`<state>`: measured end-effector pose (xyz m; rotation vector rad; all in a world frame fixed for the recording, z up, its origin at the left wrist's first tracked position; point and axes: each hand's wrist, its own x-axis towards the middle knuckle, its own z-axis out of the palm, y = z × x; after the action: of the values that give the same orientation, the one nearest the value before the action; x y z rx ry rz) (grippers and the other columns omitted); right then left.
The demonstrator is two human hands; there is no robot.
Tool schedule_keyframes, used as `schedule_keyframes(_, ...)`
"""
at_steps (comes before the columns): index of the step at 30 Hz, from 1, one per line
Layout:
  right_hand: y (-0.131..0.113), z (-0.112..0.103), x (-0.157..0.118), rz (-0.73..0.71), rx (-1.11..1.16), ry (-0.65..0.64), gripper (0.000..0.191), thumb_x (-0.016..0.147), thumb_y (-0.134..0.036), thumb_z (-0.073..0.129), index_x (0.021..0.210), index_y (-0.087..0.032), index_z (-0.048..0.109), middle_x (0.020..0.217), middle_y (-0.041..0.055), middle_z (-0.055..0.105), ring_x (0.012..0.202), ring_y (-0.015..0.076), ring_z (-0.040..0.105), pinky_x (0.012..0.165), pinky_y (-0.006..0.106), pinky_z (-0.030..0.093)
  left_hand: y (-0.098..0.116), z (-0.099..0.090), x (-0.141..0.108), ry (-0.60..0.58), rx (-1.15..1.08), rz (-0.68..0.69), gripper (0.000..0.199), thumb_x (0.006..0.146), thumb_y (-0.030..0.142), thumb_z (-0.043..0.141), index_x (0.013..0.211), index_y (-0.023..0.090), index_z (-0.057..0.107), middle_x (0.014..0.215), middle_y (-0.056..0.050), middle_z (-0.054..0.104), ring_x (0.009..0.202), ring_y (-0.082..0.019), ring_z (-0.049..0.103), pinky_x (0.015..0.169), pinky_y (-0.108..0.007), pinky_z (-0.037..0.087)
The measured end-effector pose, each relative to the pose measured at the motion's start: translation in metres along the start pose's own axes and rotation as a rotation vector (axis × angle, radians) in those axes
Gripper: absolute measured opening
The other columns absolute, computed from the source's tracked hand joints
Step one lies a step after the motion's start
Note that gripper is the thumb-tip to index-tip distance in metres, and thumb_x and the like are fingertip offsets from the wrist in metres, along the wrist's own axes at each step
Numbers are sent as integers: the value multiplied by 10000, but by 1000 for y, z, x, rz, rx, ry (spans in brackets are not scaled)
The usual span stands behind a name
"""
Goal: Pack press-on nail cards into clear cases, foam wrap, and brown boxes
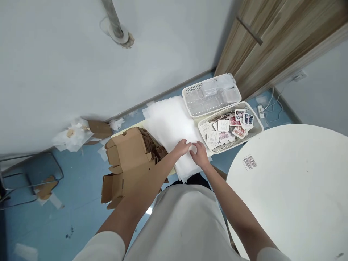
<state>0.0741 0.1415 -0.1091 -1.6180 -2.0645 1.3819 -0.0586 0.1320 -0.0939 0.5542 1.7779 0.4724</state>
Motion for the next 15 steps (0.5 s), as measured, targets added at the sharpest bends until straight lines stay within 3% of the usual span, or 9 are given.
schedule_keyframes(3, 8, 8, 12, -12, -28, -11, 504, 744, -242, 514, 1230, -166, 405, 1396, 130, 283, 1319, 293, 180, 1039, 493, 226, -3, -3, 14, 30, 0, -66, 496, 731, 414, 525, 1140, 136, 487, 1303, -154, 449, 1186, -271, 433, 905, -331, 371)
schedule_keyframes(11, 6, 20, 12, -83, -140, -77, 497, 755, -183, 455, 1247, -189, 390, 1339, 119, 408, 1289, 265, 286, 1010, 483, 274, -6, 0, 16, 59, -13, -67, 379, 728, 379, 540, 1031, 153, 565, 1211, -124, 542, 1105, -247, 501, 850, -295, 399)
schedule_keyframes(15, -1, 22, 11, -148, -173, -154, 490, 734, -156, 465, 1221, -186, 418, 1303, 114, 454, 1293, 261, 286, 1007, 475, 273, -9, 3, 19, 61, 15, -24, 249, 763, 340, 499, 909, 177, 617, 964, -75, 661, 872, -187, 606, 723, -260, 442)
